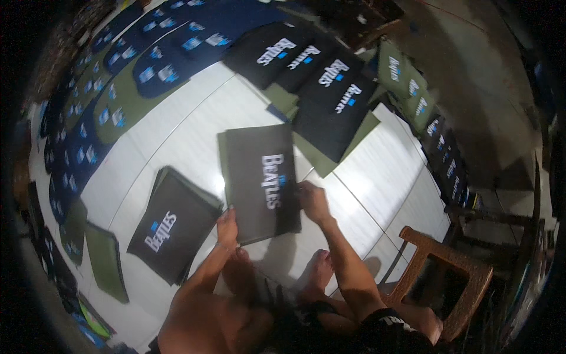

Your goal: The person stacks several green and blue fabric pieces with printed logos by hand, placing one on top of another.

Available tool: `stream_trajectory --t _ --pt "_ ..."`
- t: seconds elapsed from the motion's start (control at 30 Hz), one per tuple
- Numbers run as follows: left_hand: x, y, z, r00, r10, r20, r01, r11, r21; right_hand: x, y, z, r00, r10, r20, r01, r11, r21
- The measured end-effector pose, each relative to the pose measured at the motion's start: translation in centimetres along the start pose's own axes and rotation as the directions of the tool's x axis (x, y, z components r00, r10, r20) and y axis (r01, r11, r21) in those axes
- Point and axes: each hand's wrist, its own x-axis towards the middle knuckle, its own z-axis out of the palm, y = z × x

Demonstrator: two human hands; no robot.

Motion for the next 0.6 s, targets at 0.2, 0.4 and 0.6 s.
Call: stream_trajectory --t 0.2,0.4,0.6 --pt "-3.1 4.8 2.2 0.995 0.030 0.095 -0.005 0.967 -0.254 2.1 -1.4 0.3 0.994 0.108 -0.008 -0.107 0.993 0.046" --pt "-2.0 2.8 1.4 1.000 0.005 -0.018 -0.006 0.997 -0.083 9.4 7.2 -7.0 0.604 0.423 -0.676 -0.423 0.888 0.178" --pt "-0.5 2.3 0.0 0.975 0.188 0.122 -0.202 0.972 0.122 16.1 9.4 -11.7 0.513 0.573 -0.639 -0.606 0.769 0.203"
